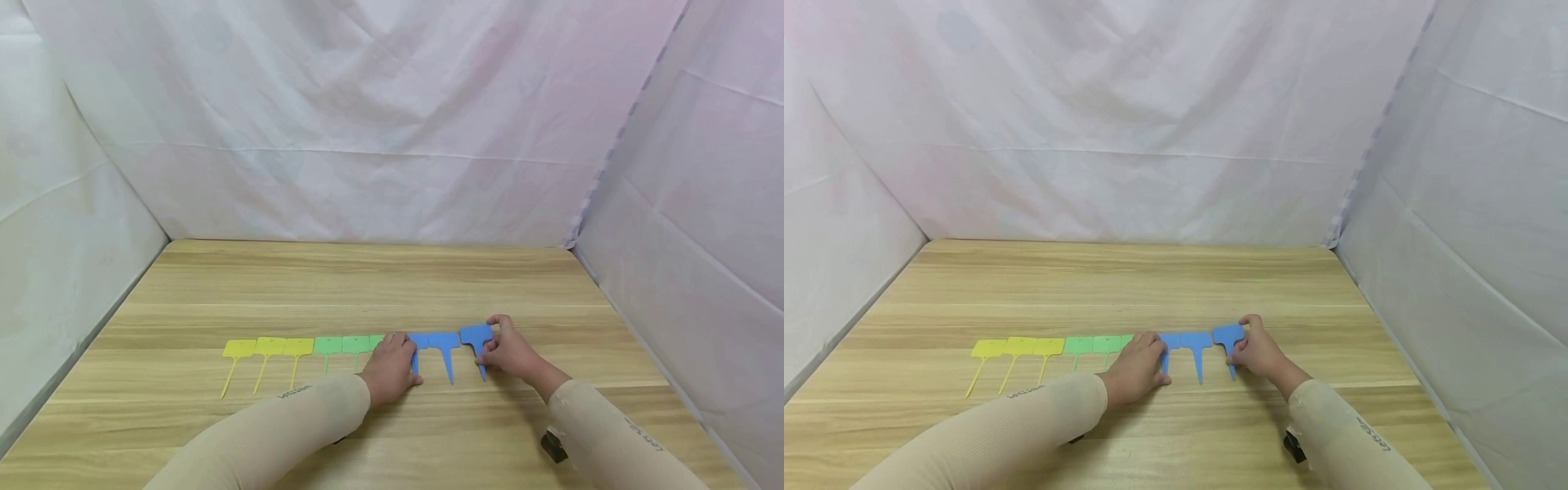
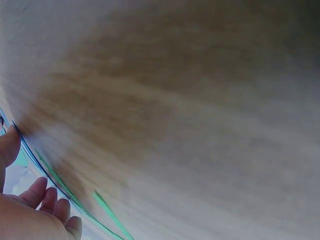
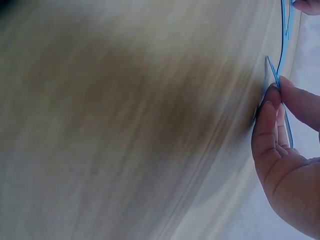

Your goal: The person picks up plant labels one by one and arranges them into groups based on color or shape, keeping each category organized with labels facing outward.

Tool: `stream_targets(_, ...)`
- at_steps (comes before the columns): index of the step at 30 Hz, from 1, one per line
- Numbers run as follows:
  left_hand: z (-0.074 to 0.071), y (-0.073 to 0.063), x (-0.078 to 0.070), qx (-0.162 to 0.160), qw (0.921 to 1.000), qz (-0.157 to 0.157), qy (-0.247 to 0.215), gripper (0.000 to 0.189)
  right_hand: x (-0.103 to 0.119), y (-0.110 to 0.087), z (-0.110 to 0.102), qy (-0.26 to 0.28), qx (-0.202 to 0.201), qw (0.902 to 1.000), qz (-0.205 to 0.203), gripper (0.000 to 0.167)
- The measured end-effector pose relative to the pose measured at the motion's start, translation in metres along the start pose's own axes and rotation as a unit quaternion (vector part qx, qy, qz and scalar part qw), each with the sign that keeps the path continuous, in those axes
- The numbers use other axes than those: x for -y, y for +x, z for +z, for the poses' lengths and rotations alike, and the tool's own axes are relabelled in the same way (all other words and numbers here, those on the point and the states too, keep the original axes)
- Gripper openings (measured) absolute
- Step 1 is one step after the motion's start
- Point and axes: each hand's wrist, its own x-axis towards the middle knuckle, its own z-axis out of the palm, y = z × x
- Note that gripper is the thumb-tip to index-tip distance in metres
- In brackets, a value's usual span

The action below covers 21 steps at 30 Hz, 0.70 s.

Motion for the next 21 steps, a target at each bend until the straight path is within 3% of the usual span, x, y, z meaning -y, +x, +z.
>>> stream_targets(21,0.0069,0.0027,0.0031,-0.006,1.0000,-0.002,-0.007,0.044,0.0038,-0.0096,0.0033,-0.016,-0.007,0.9998,0.009,0.075)
